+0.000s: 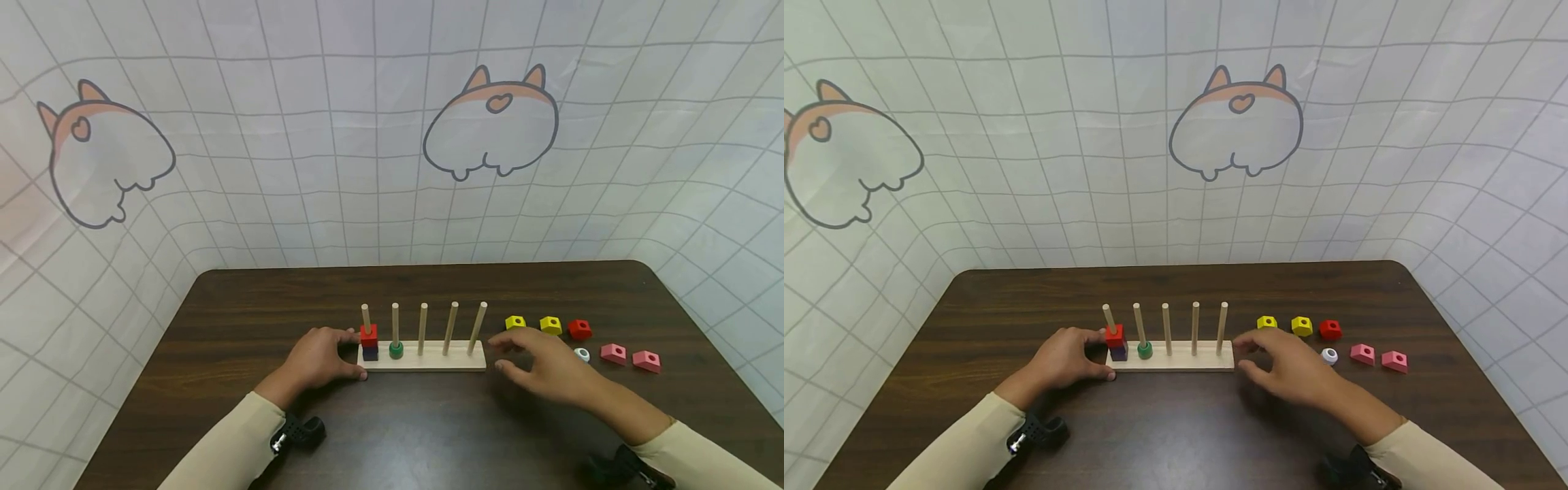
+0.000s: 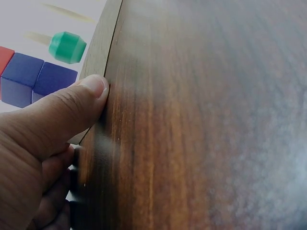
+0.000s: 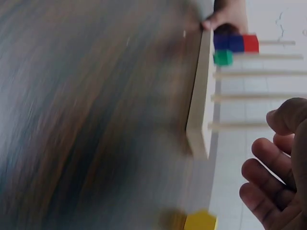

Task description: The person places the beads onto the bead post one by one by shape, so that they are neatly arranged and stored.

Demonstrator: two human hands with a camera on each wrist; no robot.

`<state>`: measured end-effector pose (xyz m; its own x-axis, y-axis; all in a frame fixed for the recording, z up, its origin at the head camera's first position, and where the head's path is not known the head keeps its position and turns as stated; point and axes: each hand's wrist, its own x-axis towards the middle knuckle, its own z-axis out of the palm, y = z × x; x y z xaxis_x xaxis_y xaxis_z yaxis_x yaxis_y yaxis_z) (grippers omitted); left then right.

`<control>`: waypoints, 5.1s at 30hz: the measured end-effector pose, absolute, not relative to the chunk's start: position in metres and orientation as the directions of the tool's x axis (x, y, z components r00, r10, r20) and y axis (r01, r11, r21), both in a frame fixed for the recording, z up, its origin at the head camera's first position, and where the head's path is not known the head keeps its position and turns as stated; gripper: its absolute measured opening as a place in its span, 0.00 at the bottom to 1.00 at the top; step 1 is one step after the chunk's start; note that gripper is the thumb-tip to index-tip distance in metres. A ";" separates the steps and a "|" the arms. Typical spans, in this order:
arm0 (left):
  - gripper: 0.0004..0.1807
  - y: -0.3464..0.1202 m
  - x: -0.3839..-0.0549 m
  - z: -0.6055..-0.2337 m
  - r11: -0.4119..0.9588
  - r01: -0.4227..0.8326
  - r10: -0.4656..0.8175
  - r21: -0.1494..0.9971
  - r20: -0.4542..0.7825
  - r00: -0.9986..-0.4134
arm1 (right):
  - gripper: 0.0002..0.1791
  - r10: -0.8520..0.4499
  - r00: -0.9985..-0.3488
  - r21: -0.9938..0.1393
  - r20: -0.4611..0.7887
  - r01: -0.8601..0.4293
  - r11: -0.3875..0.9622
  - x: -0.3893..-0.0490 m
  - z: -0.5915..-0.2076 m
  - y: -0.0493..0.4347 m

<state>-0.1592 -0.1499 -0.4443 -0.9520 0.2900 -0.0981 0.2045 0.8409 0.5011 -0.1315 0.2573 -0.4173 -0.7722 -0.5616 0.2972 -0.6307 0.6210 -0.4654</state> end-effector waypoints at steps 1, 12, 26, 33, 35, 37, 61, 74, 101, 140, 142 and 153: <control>0.38 -0.150 -0.159 -0.445 0.841 0.203 0.289 0.501 -0.099 -0.952 | 0.21 -0.550 -0.784 -0.455 0.289 -0.618 0.641 -0.132 -0.417 0.262; 0.38 -0.150 -0.160 -0.446 0.842 0.198 0.285 0.501 -0.101 -0.953 | 0.23 -0.463 -0.848 -0.388 0.259 -0.530 0.754 -0.139 -0.422 0.311; 0.38 -0.150 -0.160 -0.447 0.847 0.200 0.287 0.493 -0.107 -0.952 | 0.24 -0.454 -0.863 -0.355 0.219 -0.504 0.787 -0.143 -0.435 0.343; 0.38 -0.150 -0.160 -0.447 0.843 0.198 0.287 0.500 -0.107 -0.952 | 0.22 -0.453 -0.877 -0.359 0.158 -0.478 0.801 -0.144 -0.437 0.346; 0.38 -0.150 -0.160 -0.447 0.843 0.198 0.287 0.500 -0.107 -0.952 | 0.21 -0.447 -0.883 -0.359 0.147 -0.468 0.807 -0.145 -0.437 0.346; 0.38 -0.150 -0.160 -0.446 0.844 0.197 0.286 0.499 -0.108 -0.952 | 0.20 -0.440 -0.888 -0.356 0.134 -0.458 0.815 -0.145 -0.438 0.347; 0.38 -0.150 -0.160 -0.446 0.844 0.198 0.285 0.499 -0.105 -0.953 | 0.20 -0.431 -0.841 -0.366 0.328 -0.534 0.763 -0.156 -0.417 0.315; 0.38 -0.150 -0.160 -0.445 0.840 0.195 0.286 0.506 -0.107 -0.952 | 0.20 -0.467 -0.801 -0.422 0.374 -0.595 0.683 -0.165 -0.381 0.287; 0.37 -0.149 -0.160 -0.443 0.846 0.206 0.294 0.493 -0.108 -0.950 | 0.17 -0.427 -0.811 -0.560 0.400 -0.586 0.586 -0.169 -0.328 0.235; 0.37 -0.149 -0.159 -0.443 0.836 0.189 0.284 0.515 -0.111 -0.952 | 0.19 -0.532 -0.770 -0.628 0.352 -0.616 0.476 -0.167 -0.317 0.154; 0.37 -0.149 -0.159 -0.443 0.836 0.191 0.285 0.514 -0.110 -0.952 | 0.19 -0.535 -0.764 -0.626 0.361 -0.624 0.468 -0.167 -0.317 0.151; 0.37 -0.150 -0.160 -0.444 0.835 0.193 0.287 0.515 -0.108 -0.952 | 0.17 -0.495 -0.815 -0.672 0.301 -0.549 0.497 -0.162 -0.317 0.131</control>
<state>-0.1595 -0.1495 -0.4441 -0.9519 0.2867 -0.1077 0.1934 0.8353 0.5147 -0.1619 0.1313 -0.3167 -0.8154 -0.4945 0.3009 -0.5493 0.4971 -0.6717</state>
